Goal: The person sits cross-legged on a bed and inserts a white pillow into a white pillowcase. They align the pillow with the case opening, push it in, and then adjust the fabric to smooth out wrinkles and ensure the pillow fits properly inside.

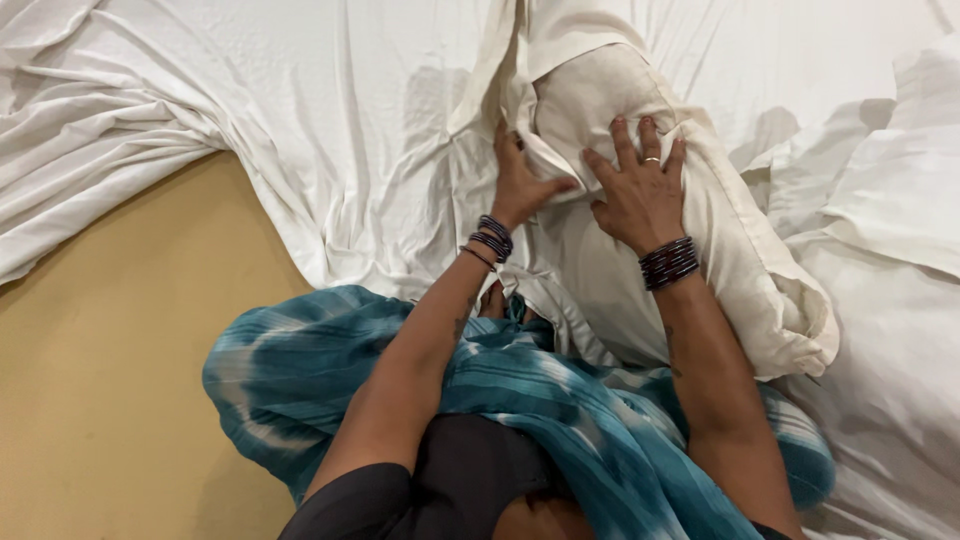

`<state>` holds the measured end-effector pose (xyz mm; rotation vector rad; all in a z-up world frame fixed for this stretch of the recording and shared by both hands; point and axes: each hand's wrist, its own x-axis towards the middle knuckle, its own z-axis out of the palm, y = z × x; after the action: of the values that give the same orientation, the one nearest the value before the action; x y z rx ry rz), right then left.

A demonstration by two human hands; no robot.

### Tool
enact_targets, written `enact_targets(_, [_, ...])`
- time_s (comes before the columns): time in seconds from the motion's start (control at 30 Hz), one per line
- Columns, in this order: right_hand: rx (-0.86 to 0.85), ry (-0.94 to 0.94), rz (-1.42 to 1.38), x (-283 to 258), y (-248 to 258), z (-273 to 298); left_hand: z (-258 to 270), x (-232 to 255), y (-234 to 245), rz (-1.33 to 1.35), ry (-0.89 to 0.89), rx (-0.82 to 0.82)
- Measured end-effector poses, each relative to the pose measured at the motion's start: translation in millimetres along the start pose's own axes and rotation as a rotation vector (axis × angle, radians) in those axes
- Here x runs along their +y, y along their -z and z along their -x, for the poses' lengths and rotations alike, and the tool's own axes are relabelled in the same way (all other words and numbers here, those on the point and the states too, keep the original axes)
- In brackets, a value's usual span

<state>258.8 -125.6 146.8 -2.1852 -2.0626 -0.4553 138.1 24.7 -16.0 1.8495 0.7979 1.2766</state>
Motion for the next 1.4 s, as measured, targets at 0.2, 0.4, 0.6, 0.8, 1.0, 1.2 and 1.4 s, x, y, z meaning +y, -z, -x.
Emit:
enact_targets(0.2, [-0.006,0.011,0.026,-3.7,-2.2,0.8,-10.1,-55.6,35.1,0.562,0.409,0.110])
enact_targets(0.4, [-0.022,-0.003,-0.007,3.6,-3.9,-1.4,-21.2,-18.1,64.6,0.409,0.320,-0.154])
enact_targets(0.6, [-0.050,-0.035,-0.027,5.1,-2.4,-2.6,-32.1,-27.5,99.9,-0.049,0.261,-0.093])
enact_targets(0.8, [-0.056,-0.034,-0.037,5.9,1.9,-3.2,-34.7,-59.5,126.2,0.525,0.202,0.063])
enact_targets(1.0, [-0.036,-0.028,-0.042,4.0,1.4,-2.1,-32.8,-44.6,117.6,0.615,0.249,0.048])
enact_targets(1.2, [-0.009,-0.021,-0.027,4.9,-3.3,-2.0,-34.6,-25.5,126.1,0.577,0.197,-0.192])
enact_targets(1.4, [-0.039,-0.056,0.000,7.7,-7.5,-5.1,-8.3,12.7,63.9,0.064,-0.059,-0.277])
